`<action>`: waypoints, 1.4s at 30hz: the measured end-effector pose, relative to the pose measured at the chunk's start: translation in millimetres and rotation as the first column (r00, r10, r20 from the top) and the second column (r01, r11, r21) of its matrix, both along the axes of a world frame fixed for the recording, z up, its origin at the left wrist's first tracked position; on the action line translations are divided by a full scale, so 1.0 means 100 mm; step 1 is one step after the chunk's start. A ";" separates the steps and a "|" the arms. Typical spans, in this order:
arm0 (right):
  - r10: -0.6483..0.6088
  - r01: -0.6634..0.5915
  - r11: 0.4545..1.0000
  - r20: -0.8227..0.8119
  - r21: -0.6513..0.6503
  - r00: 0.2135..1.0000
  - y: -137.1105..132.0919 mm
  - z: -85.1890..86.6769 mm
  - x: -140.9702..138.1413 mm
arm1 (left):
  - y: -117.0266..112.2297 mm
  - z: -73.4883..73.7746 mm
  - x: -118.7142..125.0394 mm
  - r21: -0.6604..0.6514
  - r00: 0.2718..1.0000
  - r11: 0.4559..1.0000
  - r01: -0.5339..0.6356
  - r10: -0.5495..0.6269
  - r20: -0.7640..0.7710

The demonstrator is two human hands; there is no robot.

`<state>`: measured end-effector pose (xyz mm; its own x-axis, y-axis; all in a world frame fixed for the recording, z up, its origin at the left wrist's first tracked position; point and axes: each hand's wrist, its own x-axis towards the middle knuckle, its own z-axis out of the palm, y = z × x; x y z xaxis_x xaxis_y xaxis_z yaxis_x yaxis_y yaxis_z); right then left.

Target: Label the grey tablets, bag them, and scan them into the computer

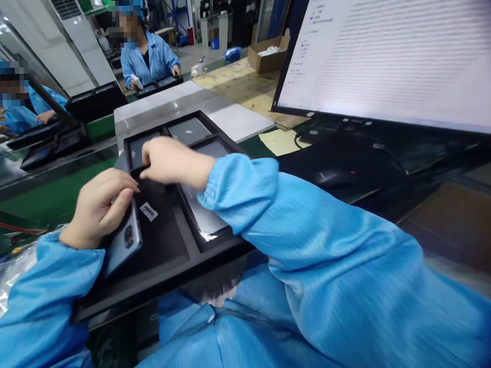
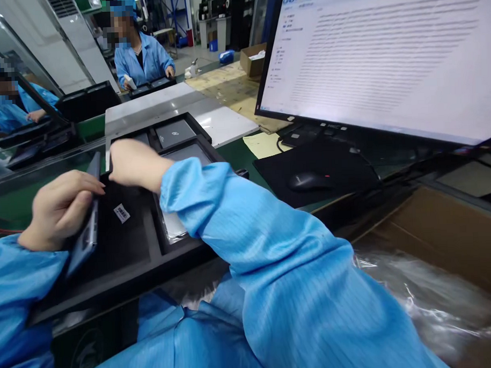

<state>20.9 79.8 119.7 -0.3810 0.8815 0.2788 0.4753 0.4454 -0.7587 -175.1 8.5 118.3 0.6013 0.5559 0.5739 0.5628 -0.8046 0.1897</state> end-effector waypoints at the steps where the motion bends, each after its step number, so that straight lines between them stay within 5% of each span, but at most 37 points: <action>1: -0.042 0.044 0.996 -0.026 0.083 0.999 0.08 0.06 0.10 | 0.02 -0.03 0.05 -0.041 0.997 0.999 -0.010 0.006 -0.083; 5: -0.242 0.266 0.942 -0.133 0.203 0.961 0.30 0.26 0.51 | 0.10 -0.23 0.16 -0.210 0.896 0.977 -0.040 -0.058 -0.441; 10: -0.325 0.376 0.922 -0.339 0.096 0.883 0.28 0.38 0.89 | 0.08 -0.31 0.25 -0.059 0.891 0.998 -0.010 -0.018 -0.454; 14: -0.348 0.420 0.904 -0.434 0.079 0.831 0.27 0.37 0.96 | -0.12 -0.23 0.81 -0.113 0.881 0.981 -0.156 0.086 -0.466; 19: -0.363 0.426 0.900 -0.381 0.094 0.850 0.42 0.22 1.01 | -0.29 -0.26 1.72 -0.255 0.769 0.918 -0.305 0.079 -0.634; 22: -0.377 0.438 0.892 -0.349 0.114 0.858 0.52 0.04 1.06 | -0.26 -0.28 1.90 -0.224 0.715 0.928 -0.299 0.063 -0.697; 26: -0.377 0.434 0.882 -0.278 0.182 0.884 0.48 -0.11 1.05 | -0.14 -0.20 1.62 -0.208 0.739 0.902 -0.378 0.158 -0.655; 31: -0.434 0.434 0.865 -0.056 0.254 0.899 0.15 0.02 1.04 | -0.12 -0.02 0.92 -0.263 0.801 0.788 -0.557 0.426 -0.422; 36: -0.150 0.236 0.964 0.484 -0.122 0.862 -0.02 0.08 1.03 | -0.21 -0.14 0.62 -0.315 0.845 0.787 -0.531 0.459 -0.275; 38: -0.068 0.204 0.957 0.522 -0.208 0.850 -0.01 0.04 1.00 | -0.21 -0.24 0.62 -0.354 0.866 0.793 -0.496 0.425 -0.262; 42: -0.045 0.156 0.940 0.342 -0.303 0.938 0.05 -0.05 1.00 | -0.18 -0.32 0.64 -0.396 0.893 0.801 -0.449 0.394 -0.217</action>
<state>120.5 84.8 115.1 -0.3062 0.9402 -0.1493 0.7493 0.1413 -0.6470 -111.6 -9.2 86.3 0.2972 0.9411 0.1615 0.8675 -0.3368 0.3662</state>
